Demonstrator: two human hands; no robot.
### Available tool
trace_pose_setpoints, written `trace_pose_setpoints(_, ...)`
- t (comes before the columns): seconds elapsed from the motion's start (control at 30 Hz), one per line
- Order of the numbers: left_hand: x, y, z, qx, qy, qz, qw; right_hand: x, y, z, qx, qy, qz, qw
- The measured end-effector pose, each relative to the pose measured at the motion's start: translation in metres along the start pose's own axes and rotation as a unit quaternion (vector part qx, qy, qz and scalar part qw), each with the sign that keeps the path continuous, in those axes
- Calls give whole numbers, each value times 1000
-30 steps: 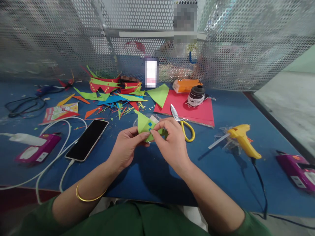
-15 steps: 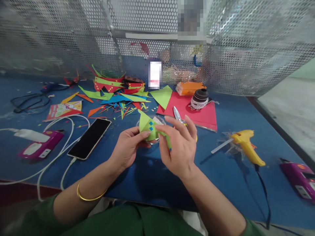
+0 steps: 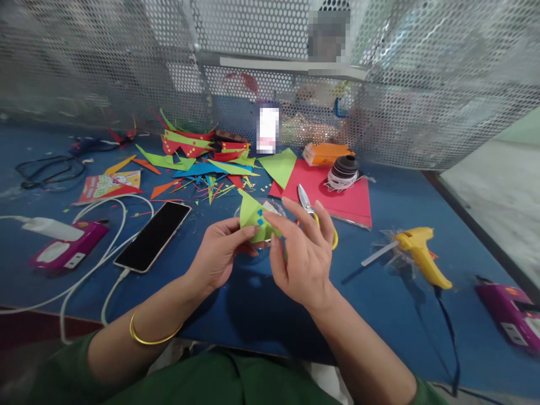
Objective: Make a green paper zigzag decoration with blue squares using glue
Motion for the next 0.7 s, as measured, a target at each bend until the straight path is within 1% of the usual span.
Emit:
trace_pose_setpoints(0.07, 0, 0, 0, 0, -3, -5, 1000, 1, 0, -3, 26, 4, 10, 1000)
trace_pose_setpoints(0.1, 0, 0, 0, 0, -3, -7, 1000, 1, 0, -4, 27, 5, 9, 1000)
trace_pose_setpoints(0.3, 2, 2, 1, 0, 0, -1, 1000, -2, -1, 3, -25, 10, -32, 999)
trace_pose_setpoints(0.47, 3, 2, 1, -6, -8, -1, 1000, -2, -1, 5, -48, 7, -25, 999)
trace_pose_setpoints(0.53, 3, 2, 1, -3, -11, -7, 1000, 1, -1, 3, -35, -3, -9, 999)
trace_pose_setpoints(0.63, 2, 2, 0, 6, -18, -17, 1000, 6, 0, -2, 4, -12, 25, 1000)
trace_pose_setpoints(0.7, 2, 2, 0, 5, -20, -17, 1000, 6, 0, -2, 6, -16, 28, 999)
Point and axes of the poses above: each hand's wrist, its own y-axis away from the middle knuckle, its own z-axis out of the palm, x = y × z, the point moved 4 cm from there along -y, towards the middle knuckle, and after that the axes turned 4 degrees about -y, right-handed, at the moved point
